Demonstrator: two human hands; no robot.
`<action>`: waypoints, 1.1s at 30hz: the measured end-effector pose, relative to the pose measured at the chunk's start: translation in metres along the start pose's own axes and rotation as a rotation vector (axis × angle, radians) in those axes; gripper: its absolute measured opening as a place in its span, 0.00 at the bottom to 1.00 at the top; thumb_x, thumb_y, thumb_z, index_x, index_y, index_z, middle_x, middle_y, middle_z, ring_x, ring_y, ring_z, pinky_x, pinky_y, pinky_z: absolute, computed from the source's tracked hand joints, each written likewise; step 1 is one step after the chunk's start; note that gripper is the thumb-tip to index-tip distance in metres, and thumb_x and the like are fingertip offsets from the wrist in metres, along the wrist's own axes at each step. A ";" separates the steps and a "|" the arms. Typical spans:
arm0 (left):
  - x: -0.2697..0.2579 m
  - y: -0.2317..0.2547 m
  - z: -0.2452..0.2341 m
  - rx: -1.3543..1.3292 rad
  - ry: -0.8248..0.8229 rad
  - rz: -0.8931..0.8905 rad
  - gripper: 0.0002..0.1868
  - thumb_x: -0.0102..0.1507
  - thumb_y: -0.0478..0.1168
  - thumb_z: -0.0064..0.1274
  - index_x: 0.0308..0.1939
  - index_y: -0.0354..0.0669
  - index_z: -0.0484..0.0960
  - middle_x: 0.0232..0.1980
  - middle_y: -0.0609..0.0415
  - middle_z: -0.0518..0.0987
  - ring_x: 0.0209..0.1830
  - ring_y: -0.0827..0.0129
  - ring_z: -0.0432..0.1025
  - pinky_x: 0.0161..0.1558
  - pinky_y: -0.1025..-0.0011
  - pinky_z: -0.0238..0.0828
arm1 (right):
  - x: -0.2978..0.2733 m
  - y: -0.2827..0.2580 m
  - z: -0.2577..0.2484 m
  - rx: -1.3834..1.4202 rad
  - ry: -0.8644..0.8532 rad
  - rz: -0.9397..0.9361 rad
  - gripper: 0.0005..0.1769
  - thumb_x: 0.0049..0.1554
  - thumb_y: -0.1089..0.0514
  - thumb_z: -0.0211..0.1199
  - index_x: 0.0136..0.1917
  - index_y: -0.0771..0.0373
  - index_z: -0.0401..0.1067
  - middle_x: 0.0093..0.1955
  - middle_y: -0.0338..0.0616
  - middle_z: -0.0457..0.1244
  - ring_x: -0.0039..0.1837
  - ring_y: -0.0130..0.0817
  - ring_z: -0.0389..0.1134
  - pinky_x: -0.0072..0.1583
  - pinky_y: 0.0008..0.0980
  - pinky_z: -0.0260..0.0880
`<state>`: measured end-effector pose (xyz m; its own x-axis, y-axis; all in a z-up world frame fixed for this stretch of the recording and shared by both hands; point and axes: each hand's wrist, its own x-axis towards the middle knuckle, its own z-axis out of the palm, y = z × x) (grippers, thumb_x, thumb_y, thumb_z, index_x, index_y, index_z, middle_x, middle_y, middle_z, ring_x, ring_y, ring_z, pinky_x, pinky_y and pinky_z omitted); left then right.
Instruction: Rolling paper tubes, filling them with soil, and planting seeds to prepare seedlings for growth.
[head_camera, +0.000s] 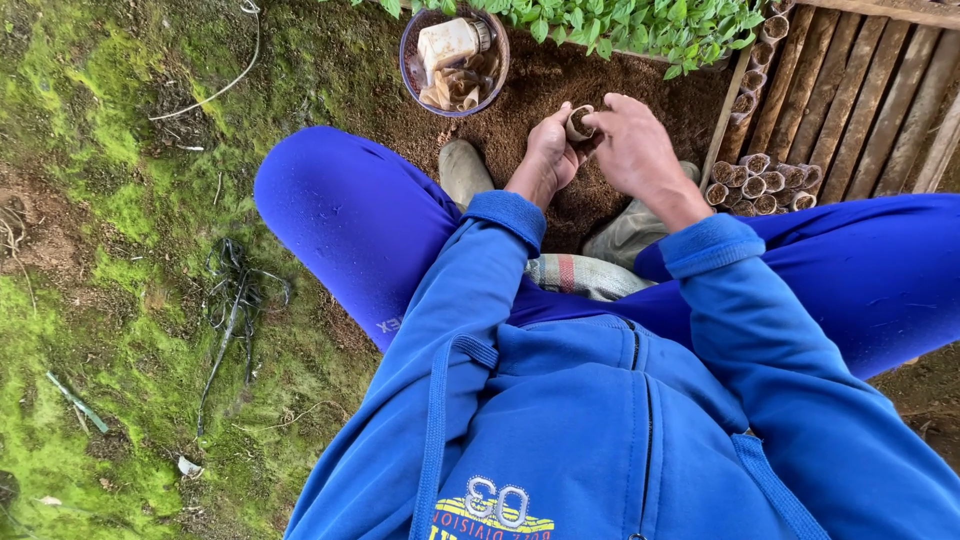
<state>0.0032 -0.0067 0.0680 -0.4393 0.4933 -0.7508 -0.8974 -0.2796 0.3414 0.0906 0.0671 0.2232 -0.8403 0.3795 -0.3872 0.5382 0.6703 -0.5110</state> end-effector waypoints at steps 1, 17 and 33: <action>-0.001 0.000 0.001 -0.021 0.005 0.000 0.17 0.72 0.42 0.43 0.49 0.26 0.77 0.42 0.40 0.79 0.34 0.63 0.75 0.35 0.71 0.79 | 0.001 0.004 0.008 -0.091 0.028 -0.094 0.28 0.52 0.70 0.52 0.65 0.62 0.73 0.78 0.64 0.51 0.78 0.59 0.50 0.75 0.52 0.48; -0.004 0.001 0.003 -0.068 -0.072 -0.008 0.17 0.73 0.39 0.42 0.49 0.26 0.82 0.49 0.39 0.81 0.39 0.66 0.76 0.42 0.75 0.80 | 0.011 0.029 0.036 -0.309 0.188 -0.229 0.28 0.50 0.66 0.56 0.65 0.61 0.75 0.77 0.67 0.52 0.76 0.68 0.48 0.71 0.71 0.44; -0.004 0.003 0.007 -0.007 -0.055 0.014 0.23 0.75 0.44 0.40 0.51 0.23 0.80 0.44 0.41 0.80 0.38 0.66 0.75 0.43 0.74 0.78 | 0.016 0.024 0.029 -0.297 0.189 -0.234 0.23 0.51 0.63 0.56 0.58 0.56 0.81 0.69 0.59 0.58 0.66 0.60 0.56 0.66 0.61 0.50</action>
<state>0.0015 -0.0035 0.0760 -0.4537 0.5334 -0.7139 -0.8908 -0.2925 0.3476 0.0921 0.0700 0.1825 -0.9496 0.2874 -0.1249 0.3126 0.8964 -0.3142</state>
